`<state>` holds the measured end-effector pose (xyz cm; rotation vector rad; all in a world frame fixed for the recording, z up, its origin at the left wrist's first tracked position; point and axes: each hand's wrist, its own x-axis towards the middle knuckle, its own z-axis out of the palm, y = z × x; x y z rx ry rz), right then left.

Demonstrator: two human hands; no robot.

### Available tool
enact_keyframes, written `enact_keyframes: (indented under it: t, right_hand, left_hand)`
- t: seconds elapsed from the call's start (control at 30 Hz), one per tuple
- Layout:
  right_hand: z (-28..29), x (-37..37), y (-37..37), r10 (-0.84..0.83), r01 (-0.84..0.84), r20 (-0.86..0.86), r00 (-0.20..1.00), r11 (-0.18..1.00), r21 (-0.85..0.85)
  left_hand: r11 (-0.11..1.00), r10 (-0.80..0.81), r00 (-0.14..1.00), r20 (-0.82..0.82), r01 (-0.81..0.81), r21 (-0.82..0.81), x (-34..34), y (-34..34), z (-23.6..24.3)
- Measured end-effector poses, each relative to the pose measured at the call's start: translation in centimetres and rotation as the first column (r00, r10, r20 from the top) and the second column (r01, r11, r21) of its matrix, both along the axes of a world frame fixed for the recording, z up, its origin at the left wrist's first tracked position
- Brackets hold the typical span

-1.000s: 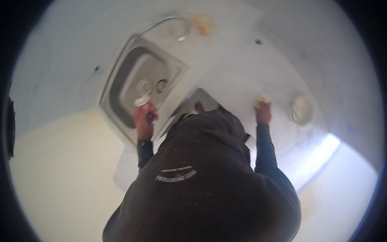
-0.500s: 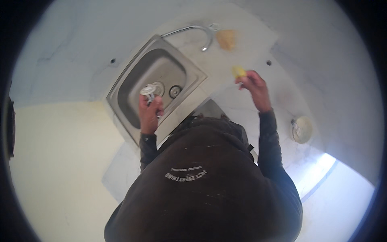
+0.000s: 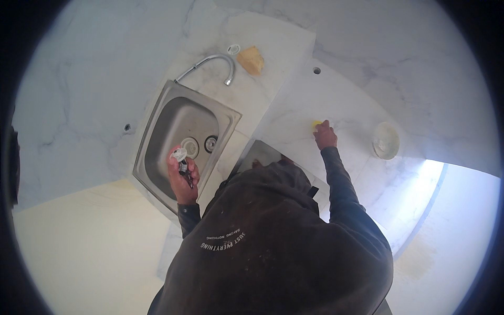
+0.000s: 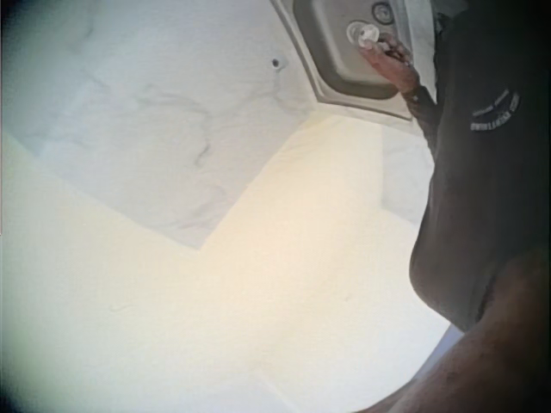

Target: The person installs a sink faucet by hand. They place the faucet into the sink hole, wrap the threads with white tape, and tighten the mounting nut underneath. Finally, they attach the flexible water supply hose to the faucet.

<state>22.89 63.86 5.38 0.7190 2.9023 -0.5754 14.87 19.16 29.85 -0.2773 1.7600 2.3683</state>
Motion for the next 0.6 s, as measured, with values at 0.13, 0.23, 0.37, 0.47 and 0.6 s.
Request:
enact_keyframes:
  t: [0.13, 0.23, 0.37, 0.47, 0.6]
  right_hand:
    - [0.2, -2.6, 1.2, -0.139, 0.139, 0.01, 0.99, 0.99, -0.038]
    - [1.6, -5.7, 1.9, -0.143, 0.129, -0.107, 0.984, 0.983, -0.133]
    - [7.2, -9.3, -1.7, -0.212, 0.1, -0.32, 0.923, 0.937, -0.334]
    - [11.8, -15.2, -4.3, -0.001, -0.151, -0.796, 0.605, 0.982, -0.116]
    - [17.0, -25.7, -8.2, 0.279, -0.388, -0.765, 0.58, 0.921, 0.042]
  left_hand:
    - [0.996, -0.061, 0.998, -0.014, 0.06, -0.074, 0.7, 0.2, 0.3]
    - [0.995, -0.057, 0.998, -0.02, 0.055, -0.083, 0.8, 0.5, 0.0]
    - [1.0, -0.026, 0.999, 0.019, 0.026, 0.003, 1.2, 1.0, -0.1]
    - [0.999, -0.041, 0.999, -0.001, 0.041, 0.019, 0.6, 1.1, -0.1]
    - [0.999, -0.017, 1.0, -0.012, 0.016, -0.035, -0.2, 1.5, -0.6]
